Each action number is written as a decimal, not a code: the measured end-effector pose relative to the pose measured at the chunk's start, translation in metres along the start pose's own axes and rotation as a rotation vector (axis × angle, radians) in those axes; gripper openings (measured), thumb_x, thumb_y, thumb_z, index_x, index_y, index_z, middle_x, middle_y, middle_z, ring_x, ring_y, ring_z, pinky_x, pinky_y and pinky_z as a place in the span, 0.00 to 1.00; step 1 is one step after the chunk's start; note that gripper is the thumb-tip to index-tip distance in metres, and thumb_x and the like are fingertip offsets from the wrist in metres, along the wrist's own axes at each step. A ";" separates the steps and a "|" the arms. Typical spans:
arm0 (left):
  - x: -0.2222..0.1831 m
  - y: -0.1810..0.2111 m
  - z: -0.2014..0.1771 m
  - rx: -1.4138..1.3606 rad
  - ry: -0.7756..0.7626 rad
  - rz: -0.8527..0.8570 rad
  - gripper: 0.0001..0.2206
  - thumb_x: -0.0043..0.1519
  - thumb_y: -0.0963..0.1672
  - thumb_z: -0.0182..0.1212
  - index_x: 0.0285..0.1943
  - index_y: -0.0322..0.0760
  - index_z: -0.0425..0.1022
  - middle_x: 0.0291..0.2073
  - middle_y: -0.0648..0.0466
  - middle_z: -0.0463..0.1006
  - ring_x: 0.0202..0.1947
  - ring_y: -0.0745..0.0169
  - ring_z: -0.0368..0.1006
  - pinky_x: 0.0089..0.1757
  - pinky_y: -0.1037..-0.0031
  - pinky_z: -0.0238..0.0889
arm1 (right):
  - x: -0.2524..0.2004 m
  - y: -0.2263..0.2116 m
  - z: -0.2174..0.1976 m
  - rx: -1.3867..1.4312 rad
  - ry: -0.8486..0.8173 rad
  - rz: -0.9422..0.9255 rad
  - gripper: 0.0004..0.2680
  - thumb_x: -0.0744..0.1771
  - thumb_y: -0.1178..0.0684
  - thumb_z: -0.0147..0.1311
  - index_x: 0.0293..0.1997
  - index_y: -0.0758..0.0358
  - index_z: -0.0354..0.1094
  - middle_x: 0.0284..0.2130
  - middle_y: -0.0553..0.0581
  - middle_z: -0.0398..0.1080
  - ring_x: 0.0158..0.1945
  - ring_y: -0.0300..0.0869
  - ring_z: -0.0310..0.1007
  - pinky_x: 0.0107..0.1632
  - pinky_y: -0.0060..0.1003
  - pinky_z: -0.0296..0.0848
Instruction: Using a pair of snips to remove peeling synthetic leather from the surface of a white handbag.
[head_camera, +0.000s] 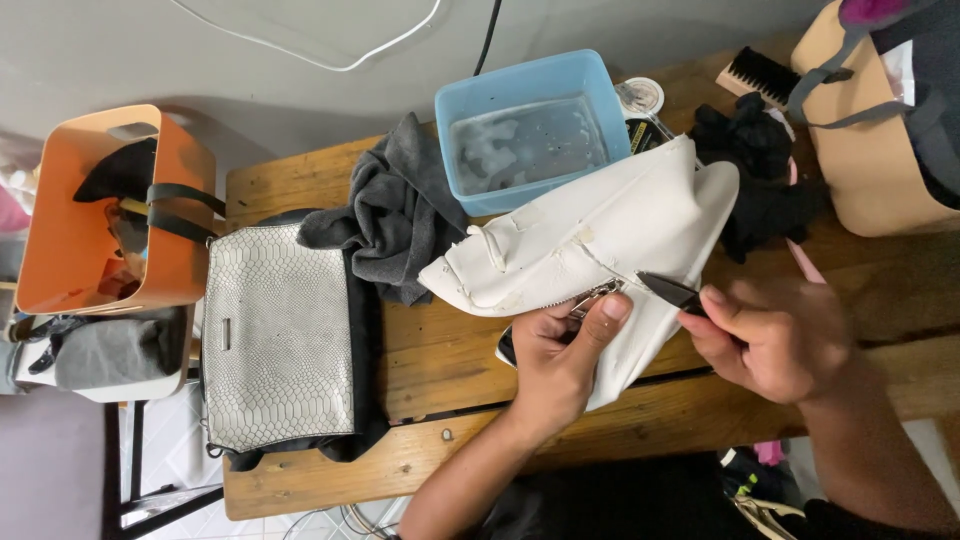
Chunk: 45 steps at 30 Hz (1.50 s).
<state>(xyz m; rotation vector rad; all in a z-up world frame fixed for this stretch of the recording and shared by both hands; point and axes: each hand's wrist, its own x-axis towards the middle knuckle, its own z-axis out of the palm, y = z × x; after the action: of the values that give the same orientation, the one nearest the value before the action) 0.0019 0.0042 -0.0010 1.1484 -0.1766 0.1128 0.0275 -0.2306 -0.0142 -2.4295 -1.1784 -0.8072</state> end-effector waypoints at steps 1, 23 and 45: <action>0.000 0.001 0.000 0.001 0.008 -0.006 0.10 0.68 0.46 0.61 0.49 0.34 0.79 0.48 0.57 0.80 0.52 0.70 0.72 0.57 0.74 0.68 | -0.003 0.000 0.002 0.063 -0.019 0.078 0.07 0.67 0.52 0.56 0.33 0.63 0.64 0.23 0.50 0.69 0.23 0.45 0.66 0.54 0.55 0.70; 0.002 0.005 0.003 -0.047 0.018 -0.063 0.12 0.68 0.47 0.61 0.50 0.32 0.80 0.47 0.58 0.80 0.51 0.71 0.72 0.55 0.76 0.68 | 0.004 0.005 0.002 0.023 0.090 -0.082 0.13 0.67 0.53 0.63 0.50 0.67 0.62 0.34 0.56 0.76 0.29 0.46 0.74 0.50 0.57 0.73; 0.002 0.011 0.006 -0.061 0.008 -0.025 0.14 0.68 0.47 0.60 0.54 0.30 0.78 0.53 0.52 0.79 0.58 0.64 0.72 0.62 0.71 0.65 | -0.001 0.002 -0.001 0.044 0.034 0.005 0.12 0.67 0.52 0.60 0.49 0.64 0.61 0.25 0.50 0.70 0.23 0.42 0.68 0.51 0.58 0.73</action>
<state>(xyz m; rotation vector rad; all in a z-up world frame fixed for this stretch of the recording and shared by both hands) 0.0009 0.0035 0.0116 1.0892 -0.1577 0.0894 0.0284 -0.2325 -0.0141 -2.3735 -1.1646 -0.8088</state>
